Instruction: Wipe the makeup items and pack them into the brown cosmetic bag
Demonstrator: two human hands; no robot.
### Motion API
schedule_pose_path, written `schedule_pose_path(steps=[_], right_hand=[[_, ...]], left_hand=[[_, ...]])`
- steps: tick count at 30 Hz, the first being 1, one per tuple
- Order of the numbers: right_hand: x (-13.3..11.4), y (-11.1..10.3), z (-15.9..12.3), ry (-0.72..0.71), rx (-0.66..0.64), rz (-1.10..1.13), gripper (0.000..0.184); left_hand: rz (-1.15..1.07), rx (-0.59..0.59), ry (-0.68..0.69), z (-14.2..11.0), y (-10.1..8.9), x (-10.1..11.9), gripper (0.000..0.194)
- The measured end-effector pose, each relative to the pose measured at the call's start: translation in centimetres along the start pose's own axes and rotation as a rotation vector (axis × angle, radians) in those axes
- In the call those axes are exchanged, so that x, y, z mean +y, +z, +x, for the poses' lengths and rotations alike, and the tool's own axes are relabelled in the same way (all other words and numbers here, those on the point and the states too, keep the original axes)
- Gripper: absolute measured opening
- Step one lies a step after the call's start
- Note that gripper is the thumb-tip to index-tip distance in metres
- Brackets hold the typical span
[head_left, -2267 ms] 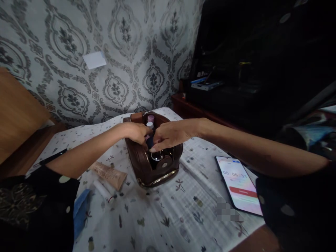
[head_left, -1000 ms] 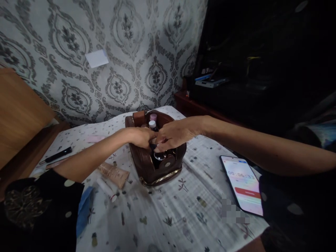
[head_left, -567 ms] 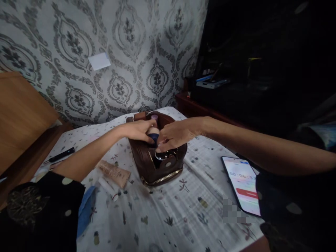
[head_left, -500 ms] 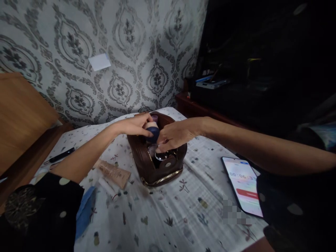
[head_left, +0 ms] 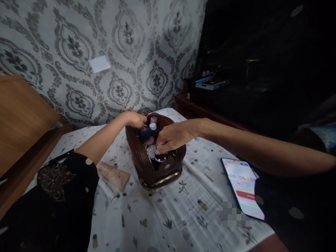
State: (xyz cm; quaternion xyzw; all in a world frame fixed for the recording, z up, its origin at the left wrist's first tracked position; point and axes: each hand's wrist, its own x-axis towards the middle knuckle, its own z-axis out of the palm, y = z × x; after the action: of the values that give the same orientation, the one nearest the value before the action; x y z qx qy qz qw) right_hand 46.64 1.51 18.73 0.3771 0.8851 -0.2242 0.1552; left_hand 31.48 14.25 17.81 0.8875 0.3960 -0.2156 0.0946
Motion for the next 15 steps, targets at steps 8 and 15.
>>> schedule_pose_path(steps=[8,15], right_hand=[[0.2,0.1,-0.1,-0.003,0.017,-0.009,0.038],[0.4,0.1,0.1,-0.016,-0.002,0.013,0.040]], left_hand=[[0.109,0.192,-0.064,0.1,0.5,0.5,0.037],[0.149,0.220,-0.007,0.8,1.4,-0.3,0.042]])
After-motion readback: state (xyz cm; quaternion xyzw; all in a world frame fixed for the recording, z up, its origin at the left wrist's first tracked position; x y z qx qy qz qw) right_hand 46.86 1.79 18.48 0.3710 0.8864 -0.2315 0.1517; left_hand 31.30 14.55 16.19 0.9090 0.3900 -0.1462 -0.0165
